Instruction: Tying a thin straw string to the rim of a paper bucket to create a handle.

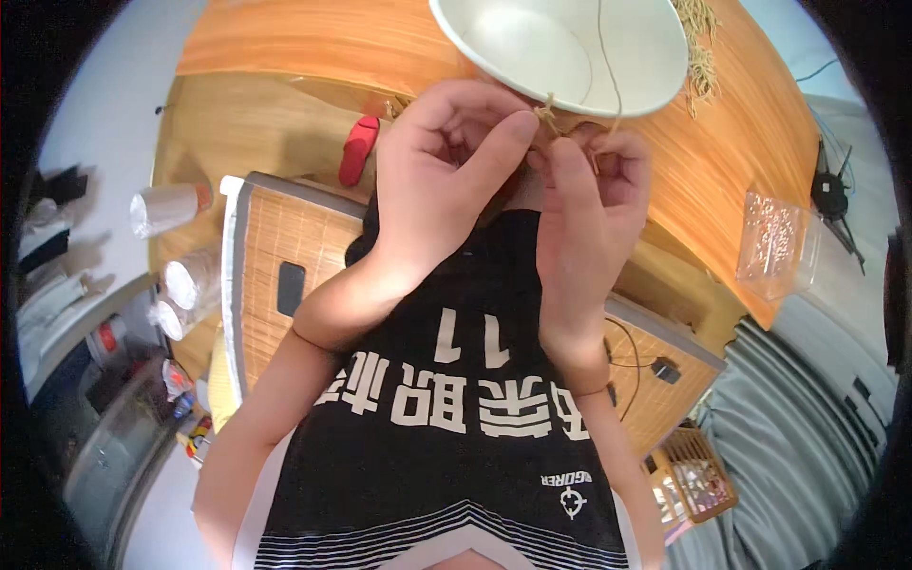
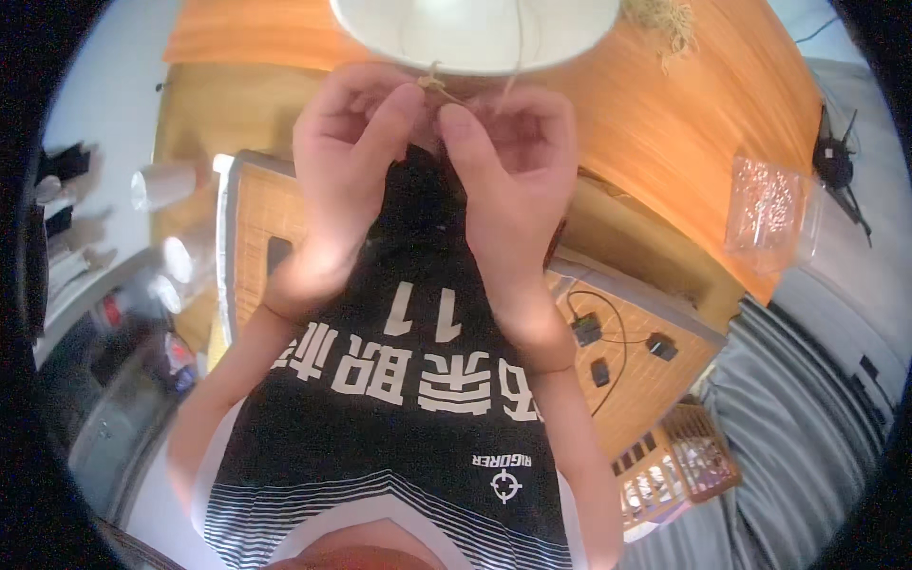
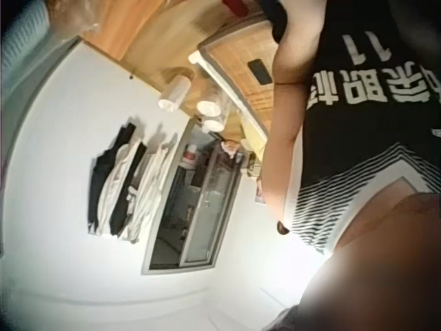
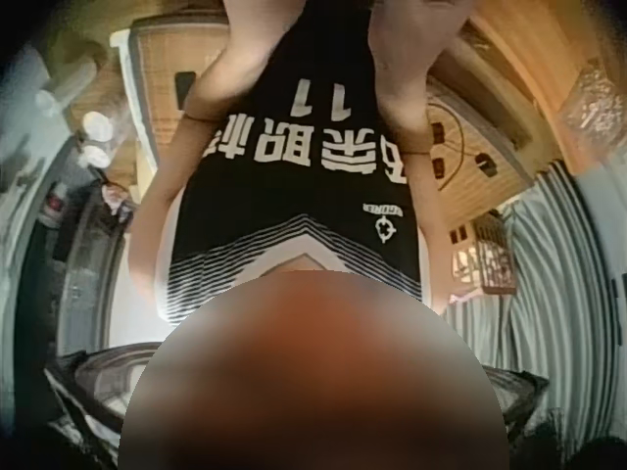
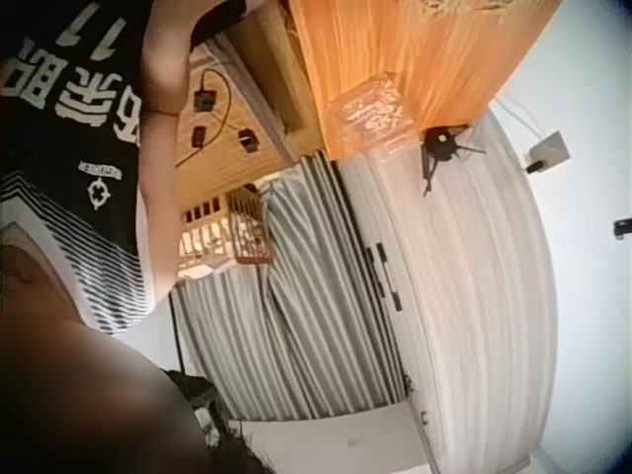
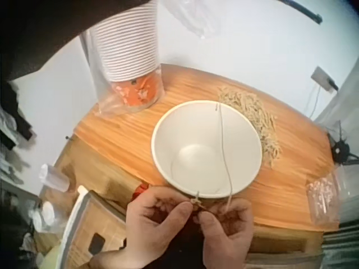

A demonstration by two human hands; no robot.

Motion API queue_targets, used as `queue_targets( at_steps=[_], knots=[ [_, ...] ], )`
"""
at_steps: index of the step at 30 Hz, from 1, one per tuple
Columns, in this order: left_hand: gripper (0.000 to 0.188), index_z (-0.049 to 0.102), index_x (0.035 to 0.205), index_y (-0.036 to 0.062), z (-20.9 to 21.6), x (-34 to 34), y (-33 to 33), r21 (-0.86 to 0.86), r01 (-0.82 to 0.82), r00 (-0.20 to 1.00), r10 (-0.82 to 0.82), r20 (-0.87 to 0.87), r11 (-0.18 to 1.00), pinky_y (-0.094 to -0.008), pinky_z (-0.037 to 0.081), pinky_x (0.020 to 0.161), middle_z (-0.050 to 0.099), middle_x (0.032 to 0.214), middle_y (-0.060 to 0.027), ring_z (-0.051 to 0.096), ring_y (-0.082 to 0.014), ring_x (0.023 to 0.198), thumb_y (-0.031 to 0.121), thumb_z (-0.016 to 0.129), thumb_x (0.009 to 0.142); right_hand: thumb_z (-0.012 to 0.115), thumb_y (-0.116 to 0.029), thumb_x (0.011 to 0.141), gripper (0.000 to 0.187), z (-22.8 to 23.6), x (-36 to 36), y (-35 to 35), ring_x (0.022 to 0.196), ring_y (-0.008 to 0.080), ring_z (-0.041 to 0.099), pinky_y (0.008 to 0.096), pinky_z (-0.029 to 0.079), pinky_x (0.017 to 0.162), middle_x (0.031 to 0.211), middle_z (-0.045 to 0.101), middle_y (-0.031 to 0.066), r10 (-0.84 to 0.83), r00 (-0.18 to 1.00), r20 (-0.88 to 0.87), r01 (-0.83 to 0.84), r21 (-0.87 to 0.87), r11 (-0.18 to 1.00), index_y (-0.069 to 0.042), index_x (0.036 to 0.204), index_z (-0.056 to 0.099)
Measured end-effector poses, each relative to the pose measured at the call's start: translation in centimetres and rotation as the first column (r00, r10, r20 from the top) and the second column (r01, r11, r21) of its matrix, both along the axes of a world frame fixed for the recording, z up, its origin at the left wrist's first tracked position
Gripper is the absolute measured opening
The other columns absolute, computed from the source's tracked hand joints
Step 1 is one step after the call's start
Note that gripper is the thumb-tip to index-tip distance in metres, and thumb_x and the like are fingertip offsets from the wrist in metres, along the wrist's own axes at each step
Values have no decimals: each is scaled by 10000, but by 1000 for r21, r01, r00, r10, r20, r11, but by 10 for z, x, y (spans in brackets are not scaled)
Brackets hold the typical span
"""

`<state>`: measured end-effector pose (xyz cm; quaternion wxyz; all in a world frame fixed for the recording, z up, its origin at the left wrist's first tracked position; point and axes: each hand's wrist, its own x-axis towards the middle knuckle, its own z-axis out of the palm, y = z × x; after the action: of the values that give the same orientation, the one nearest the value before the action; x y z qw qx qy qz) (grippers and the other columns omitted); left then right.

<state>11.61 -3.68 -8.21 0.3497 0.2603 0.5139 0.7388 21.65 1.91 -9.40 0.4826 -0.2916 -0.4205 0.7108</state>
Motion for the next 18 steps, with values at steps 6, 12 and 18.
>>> queue_targets(
  at_steps=[6,12,18],
  knots=[
    [71,591,974,-32,-6,-4,1,68,16,1000,-15,-20,998,-177,480,627,671,811,-56,617,-62,700,-26,590,903,694,-3,838,164,3,0,8,800,106,634,215,516,734,880,662,78,150,986,80,-150,3,989,33,962,593],
    [53,587,974,-3,-6,-6,-1,84,0,1000,-1,8,996,-172,415,559,682,849,-65,522,-40,608,-2,569,924,666,11,856,144,8,4,10,815,112,644,215,521,744,904,676,87,165,984,73,-168,37,985,51,986,620],
    [45,569,973,12,-9,-7,-2,123,21,993,-35,114,992,-179,398,543,691,882,-86,458,-46,565,33,544,943,649,13,868,136,-1,3,9,805,92,622,197,501,706,919,670,65,117,989,93,-134,207,969,36,1002,643]
  ],
)
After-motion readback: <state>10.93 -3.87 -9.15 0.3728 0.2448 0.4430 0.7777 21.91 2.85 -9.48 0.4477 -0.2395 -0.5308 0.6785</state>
